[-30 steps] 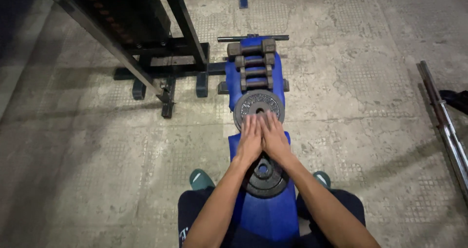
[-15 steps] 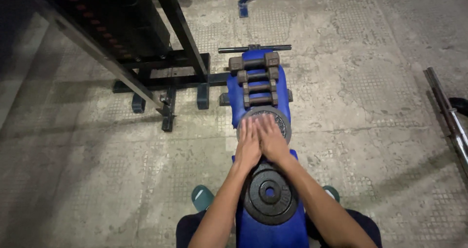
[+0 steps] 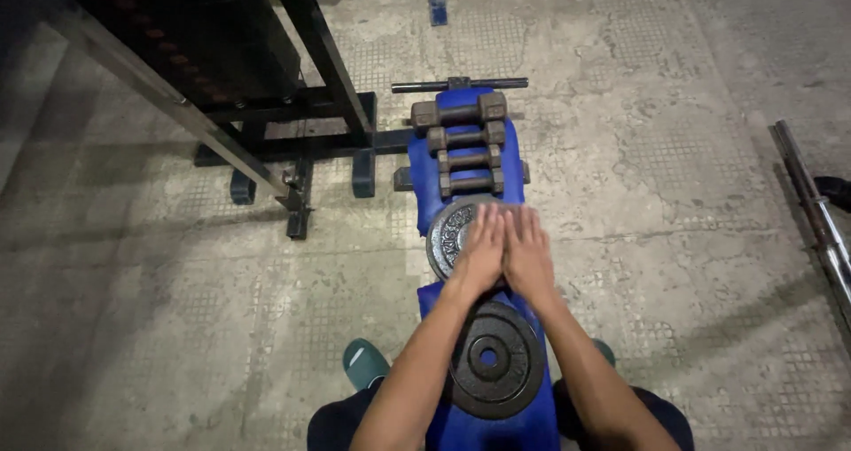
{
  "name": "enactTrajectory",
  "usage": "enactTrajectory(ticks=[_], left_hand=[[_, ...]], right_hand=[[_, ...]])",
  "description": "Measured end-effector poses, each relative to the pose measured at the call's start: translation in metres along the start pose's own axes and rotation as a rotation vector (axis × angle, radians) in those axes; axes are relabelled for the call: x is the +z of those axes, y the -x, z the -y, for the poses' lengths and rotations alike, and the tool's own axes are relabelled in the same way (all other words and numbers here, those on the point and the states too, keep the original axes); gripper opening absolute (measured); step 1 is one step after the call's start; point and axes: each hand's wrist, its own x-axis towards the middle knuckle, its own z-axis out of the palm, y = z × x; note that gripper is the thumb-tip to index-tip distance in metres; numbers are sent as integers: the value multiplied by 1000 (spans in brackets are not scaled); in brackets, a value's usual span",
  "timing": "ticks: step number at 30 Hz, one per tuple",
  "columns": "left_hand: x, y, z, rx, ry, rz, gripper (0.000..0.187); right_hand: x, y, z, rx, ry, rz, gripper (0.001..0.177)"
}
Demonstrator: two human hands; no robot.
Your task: Cleaning and polishing gym equipment including barbell bars, weight benches, and weight plates using sandpaper and a cloth.
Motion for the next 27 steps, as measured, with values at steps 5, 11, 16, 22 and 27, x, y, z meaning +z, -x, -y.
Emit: enactTrajectory(ticks=[5, 11, 16, 22, 27], left_hand=[[-21, 15, 34, -108, -20, -23, 70], [-44, 77, 24, -241, 62, -79, 72], [-39, 90, -9, -210, 51, 45, 74], [-25, 40, -19, -21, 113, -6, 71], [8, -10, 26, -36, 7, -15, 65]], right_hand=[[3, -29, 35, -203, -8, -2, 68], [-13, 1, 76, -335, -66, 101, 73], [-21, 43, 60, -273, -13, 132, 71], [-26, 33, 25, -64, -20, 40, 67], [-5, -23, 10, -79, -44, -30, 67]])
